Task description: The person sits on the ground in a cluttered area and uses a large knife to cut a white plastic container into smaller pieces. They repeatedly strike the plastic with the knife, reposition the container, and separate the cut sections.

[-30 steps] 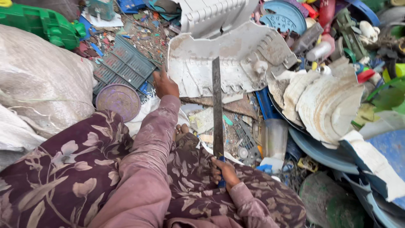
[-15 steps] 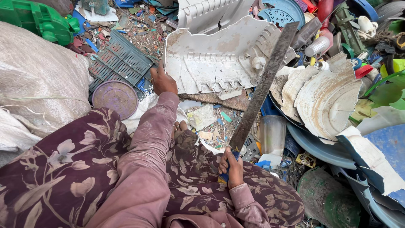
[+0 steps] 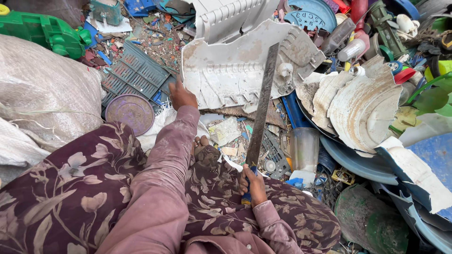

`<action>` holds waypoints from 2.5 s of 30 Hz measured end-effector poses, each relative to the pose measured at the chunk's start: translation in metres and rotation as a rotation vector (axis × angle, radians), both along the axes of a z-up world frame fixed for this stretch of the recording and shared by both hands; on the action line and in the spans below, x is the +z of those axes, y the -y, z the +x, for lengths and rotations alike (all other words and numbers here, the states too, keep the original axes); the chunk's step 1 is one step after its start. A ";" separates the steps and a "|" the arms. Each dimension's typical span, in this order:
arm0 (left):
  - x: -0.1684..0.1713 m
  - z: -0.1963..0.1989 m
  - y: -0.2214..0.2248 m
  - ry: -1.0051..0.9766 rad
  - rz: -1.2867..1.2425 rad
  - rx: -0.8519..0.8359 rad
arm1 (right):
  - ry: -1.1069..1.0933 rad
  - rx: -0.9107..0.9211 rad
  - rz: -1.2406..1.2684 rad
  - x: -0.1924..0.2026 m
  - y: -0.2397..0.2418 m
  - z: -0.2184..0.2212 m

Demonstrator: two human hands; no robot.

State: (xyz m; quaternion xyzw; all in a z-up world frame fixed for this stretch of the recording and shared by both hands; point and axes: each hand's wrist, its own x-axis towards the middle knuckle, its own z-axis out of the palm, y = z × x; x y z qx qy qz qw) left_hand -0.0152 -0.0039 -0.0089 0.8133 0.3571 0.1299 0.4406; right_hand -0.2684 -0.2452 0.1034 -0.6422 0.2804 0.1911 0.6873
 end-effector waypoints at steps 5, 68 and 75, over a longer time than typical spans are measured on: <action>0.011 -0.028 0.014 -0.065 -0.041 -0.012 | 0.197 -0.035 0.033 0.025 0.001 0.002; 0.009 -0.050 0.002 -0.025 -0.009 -0.119 | -0.096 0.149 0.555 0.119 -0.010 0.006; -0.044 -0.067 -0.005 0.043 -0.135 -0.121 | -0.148 0.252 0.185 0.203 0.172 -0.034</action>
